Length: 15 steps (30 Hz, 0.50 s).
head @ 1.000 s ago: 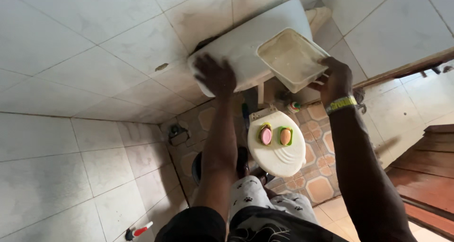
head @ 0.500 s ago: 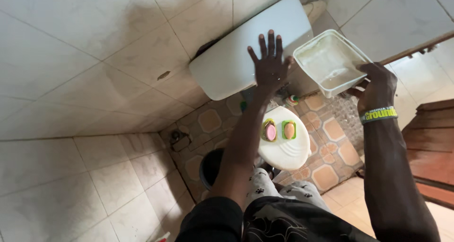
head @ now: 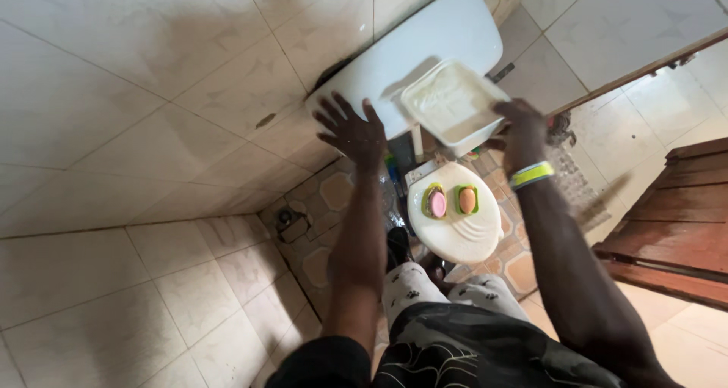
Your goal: The person washes a plastic container in a bucket of water and wipes the surfaces of the toilet tank, lid, and sink by hand.
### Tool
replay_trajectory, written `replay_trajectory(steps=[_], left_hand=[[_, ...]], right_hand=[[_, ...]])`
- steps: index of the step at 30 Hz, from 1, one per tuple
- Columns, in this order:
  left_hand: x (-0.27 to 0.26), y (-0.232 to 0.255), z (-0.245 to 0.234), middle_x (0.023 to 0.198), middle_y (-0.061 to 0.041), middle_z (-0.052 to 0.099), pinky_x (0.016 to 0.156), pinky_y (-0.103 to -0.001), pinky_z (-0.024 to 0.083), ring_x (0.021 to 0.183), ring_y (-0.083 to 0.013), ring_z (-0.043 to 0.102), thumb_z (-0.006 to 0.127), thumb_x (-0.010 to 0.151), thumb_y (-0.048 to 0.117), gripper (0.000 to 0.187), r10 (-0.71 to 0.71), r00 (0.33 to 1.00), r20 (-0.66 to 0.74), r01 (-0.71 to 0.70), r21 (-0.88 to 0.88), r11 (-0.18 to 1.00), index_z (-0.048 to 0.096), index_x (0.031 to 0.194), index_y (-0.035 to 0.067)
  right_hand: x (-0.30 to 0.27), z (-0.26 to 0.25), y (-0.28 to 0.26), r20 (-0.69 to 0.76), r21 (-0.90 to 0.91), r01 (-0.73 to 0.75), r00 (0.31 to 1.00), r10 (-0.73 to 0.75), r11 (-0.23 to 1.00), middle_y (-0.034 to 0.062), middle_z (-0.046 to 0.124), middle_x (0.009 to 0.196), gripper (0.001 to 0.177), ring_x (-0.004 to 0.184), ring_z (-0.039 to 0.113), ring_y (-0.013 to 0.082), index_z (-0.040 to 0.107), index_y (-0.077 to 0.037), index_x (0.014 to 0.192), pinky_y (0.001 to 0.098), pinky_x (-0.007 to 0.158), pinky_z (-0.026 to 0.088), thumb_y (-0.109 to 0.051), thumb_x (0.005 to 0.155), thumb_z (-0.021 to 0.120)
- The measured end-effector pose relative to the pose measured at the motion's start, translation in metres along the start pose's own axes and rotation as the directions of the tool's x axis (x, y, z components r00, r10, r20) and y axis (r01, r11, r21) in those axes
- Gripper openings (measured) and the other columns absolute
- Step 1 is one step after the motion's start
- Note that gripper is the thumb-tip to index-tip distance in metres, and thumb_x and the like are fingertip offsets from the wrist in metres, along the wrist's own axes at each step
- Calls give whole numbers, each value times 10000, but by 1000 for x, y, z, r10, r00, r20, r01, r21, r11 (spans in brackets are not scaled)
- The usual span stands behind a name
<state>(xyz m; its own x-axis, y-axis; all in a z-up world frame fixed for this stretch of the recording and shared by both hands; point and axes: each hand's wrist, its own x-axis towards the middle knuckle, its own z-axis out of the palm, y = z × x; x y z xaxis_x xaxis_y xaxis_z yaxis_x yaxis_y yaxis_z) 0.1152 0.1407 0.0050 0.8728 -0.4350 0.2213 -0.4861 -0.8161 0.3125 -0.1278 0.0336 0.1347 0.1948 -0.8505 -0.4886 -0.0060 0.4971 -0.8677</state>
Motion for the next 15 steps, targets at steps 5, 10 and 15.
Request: replay_trajectory(steps=[5, 10, 15], left_hand=[[8, 51, 23, 1674, -319, 149, 1170, -741, 123, 1562, -479, 134, 406, 995, 620, 918, -143, 983, 117, 123, 164, 979, 194, 1584, -51], [31, 123, 89, 1679, -342, 171, 1244, -731, 140, 1587, -487, 149, 412, 1056, 616, 901, 309, 946, -100, -295, 138, 946, 246, 1581, -96], [53, 190, 87, 1663, -307, 203, 1259, -671, 153, 1575, -444, 148, 404, 1026, 625, 870, 499, 858, 121, -505, 32, 862, 332, 1582, -41]], right_hand=[[-6, 18, -2, 64, 156, -220, 975, 213, 963, 167, 652, 961, 348, 802, 647, 308, 677, -48, 1103, 424, 643, 552, -299, 864, 649], [-13, 4, -28, 71, 221, -188, 982, 176, 957, 168, 652, 1041, 326, 919, 678, 325, 614, -65, 1100, 478, 754, 609, -265, 842, 619], [7, -29, -39, -27, 142, -3, 1000, 7, 990, 130, 636, 984, 254, 878, 663, 283, 630, -55, 1057, 468, 755, 600, -251, 895, 625]])
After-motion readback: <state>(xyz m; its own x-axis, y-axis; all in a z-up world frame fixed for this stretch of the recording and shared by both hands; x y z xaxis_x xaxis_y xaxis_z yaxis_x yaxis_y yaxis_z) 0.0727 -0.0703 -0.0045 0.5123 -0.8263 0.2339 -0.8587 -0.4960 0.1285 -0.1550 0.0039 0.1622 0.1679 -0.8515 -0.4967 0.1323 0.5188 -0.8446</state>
